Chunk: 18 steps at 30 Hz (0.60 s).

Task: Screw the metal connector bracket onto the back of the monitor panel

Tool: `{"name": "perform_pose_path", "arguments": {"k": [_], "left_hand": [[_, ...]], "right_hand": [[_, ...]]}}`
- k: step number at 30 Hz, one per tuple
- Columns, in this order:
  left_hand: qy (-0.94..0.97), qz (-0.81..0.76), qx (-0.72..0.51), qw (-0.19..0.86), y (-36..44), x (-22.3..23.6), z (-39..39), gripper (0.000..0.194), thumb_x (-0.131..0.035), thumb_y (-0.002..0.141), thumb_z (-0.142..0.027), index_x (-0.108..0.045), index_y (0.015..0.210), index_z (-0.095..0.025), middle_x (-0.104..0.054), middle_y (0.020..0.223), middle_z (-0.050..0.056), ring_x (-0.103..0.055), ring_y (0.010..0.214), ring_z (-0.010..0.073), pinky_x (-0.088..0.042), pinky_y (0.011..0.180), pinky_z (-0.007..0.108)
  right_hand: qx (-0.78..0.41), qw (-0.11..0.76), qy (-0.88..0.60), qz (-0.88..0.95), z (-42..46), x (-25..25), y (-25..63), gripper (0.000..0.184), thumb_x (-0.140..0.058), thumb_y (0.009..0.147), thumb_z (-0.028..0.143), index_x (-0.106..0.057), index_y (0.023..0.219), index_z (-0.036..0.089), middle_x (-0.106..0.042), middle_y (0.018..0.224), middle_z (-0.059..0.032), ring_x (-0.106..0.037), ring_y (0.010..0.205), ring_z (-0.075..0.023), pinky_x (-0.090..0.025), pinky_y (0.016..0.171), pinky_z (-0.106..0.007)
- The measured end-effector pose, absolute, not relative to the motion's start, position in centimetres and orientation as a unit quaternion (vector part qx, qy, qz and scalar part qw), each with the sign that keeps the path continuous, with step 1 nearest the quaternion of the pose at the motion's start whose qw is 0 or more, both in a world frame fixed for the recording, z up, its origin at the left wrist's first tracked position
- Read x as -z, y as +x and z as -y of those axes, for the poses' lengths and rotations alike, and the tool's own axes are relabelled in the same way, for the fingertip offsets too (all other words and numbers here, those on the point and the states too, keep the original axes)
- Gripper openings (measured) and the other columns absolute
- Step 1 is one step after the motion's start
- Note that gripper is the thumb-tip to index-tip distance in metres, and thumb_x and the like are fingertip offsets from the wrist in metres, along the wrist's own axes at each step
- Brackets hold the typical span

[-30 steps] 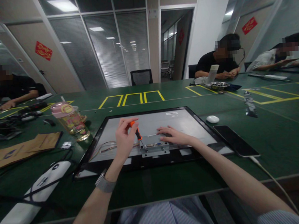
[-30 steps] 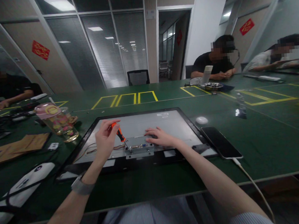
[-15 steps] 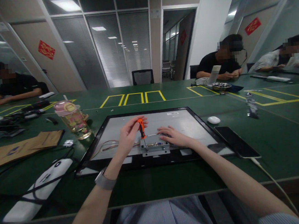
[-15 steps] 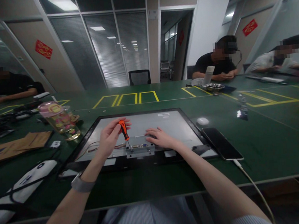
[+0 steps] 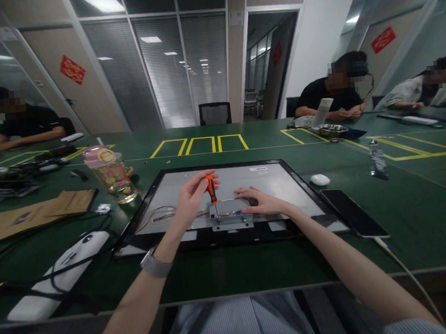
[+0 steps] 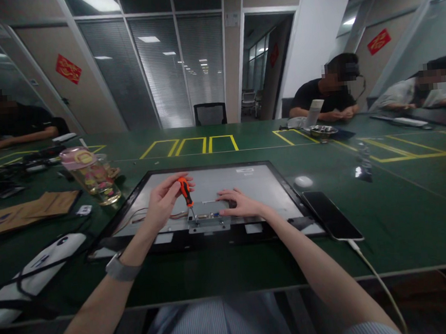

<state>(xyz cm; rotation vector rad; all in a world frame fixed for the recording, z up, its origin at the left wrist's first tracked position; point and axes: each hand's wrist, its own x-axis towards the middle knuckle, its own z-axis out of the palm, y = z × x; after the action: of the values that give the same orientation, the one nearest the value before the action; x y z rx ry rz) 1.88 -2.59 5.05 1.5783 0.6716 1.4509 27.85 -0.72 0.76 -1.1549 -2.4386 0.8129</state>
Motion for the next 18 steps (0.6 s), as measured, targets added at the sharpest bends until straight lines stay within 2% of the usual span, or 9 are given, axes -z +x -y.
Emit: {"name": "perform_pose_path", "arguments": {"k": [4, 6, 9, 11, 15, 18], "left_hand": [[0.640, -0.302, -0.594, 0.382, 1.9, -4.9, 2.5, 0.026, -0.070, 0.079, -0.033, -0.071, 0.100, -0.018, -0.069, 0.089, 0.005, -0.066, 0.079, 0.0148, -0.055, 0.078, 0.029], [0.638, -0.299, -0.600, 0.378, 2.1, -4.8, 2.5, 0.025, -0.067, 0.081, -0.034, -0.071, 0.101, -0.018, -0.068, 0.091, 0.006, -0.065, 0.081, 0.0147, -0.055, 0.079, 0.030], [0.624, -0.252, -0.600, 0.433, 2.3, -4.7, 2.6, 0.030, -0.056, 0.088, -0.037, -0.068, 0.109, -0.018, -0.068, 0.103, 0.009, -0.066, 0.092, 0.0185, -0.055, 0.084, 0.035], [0.624, -0.247, -0.590, 0.448, 2.4, -4.6, 2.7, 0.032, -0.054, 0.090, -0.037, -0.066, 0.114, -0.019, -0.068, 0.104, 0.009, -0.066, 0.091, 0.0184, -0.055, 0.084, 0.036], [0.646, -0.298, -0.591, 0.380, 2.3, -4.8, 2.8, 0.026, -0.063, 0.084, -0.033, -0.069, 0.107, -0.021, -0.065, 0.090, 0.004, -0.063, 0.079, 0.0130, -0.054, 0.077, 0.028], [0.646, -0.318, -0.612, 0.327, 2.4, -4.8, 2.7, 0.021, -0.066, 0.081, -0.031, -0.071, 0.099, -0.021, -0.060, 0.091, 0.003, -0.060, 0.081, 0.0118, -0.053, 0.074, 0.024]], "right_hand": [[-0.326, 0.148, -0.387, 0.850, 0.5, -1.1, 28.4, 0.073, -0.064, 0.075, 0.067, -0.052, 0.135, 0.028, -0.039, 0.152, -0.0049, -0.022, 0.145, -0.0283, -0.003, 0.120, -0.050], [-0.337, 0.144, -0.382, 0.849, 0.4, -1.3, 28.6, 0.075, -0.066, 0.073, 0.067, -0.052, 0.136, 0.028, -0.039, 0.152, -0.0044, -0.020, 0.146, -0.0290, -0.003, 0.121, -0.049], [-0.351, 0.139, -0.378, 0.845, 0.4, -1.7, 28.9, 0.077, -0.067, 0.073, 0.066, -0.050, 0.138, 0.027, -0.037, 0.153, -0.0041, -0.019, 0.146, -0.0296, -0.006, 0.121, -0.050], [-0.359, 0.134, -0.377, 0.843, 0.5, -1.9, 29.2, 0.079, -0.068, 0.073, 0.065, -0.049, 0.139, 0.026, -0.037, 0.153, -0.0049, -0.020, 0.145, -0.0302, -0.009, 0.120, -0.050], [-0.371, 0.128, -0.379, 0.838, 0.5, -2.1, 29.4, 0.081, -0.072, 0.070, 0.062, -0.048, 0.139, 0.026, -0.036, 0.154, -0.0051, -0.018, 0.146, -0.0314, -0.012, 0.119, -0.052], [-0.372, 0.134, -0.380, 0.836, 0.5, -2.0, 29.5, 0.080, -0.074, 0.069, 0.060, -0.049, 0.138, 0.027, -0.036, 0.154, -0.0041, -0.018, 0.146, -0.0311, -0.013, 0.119, -0.053]]}}
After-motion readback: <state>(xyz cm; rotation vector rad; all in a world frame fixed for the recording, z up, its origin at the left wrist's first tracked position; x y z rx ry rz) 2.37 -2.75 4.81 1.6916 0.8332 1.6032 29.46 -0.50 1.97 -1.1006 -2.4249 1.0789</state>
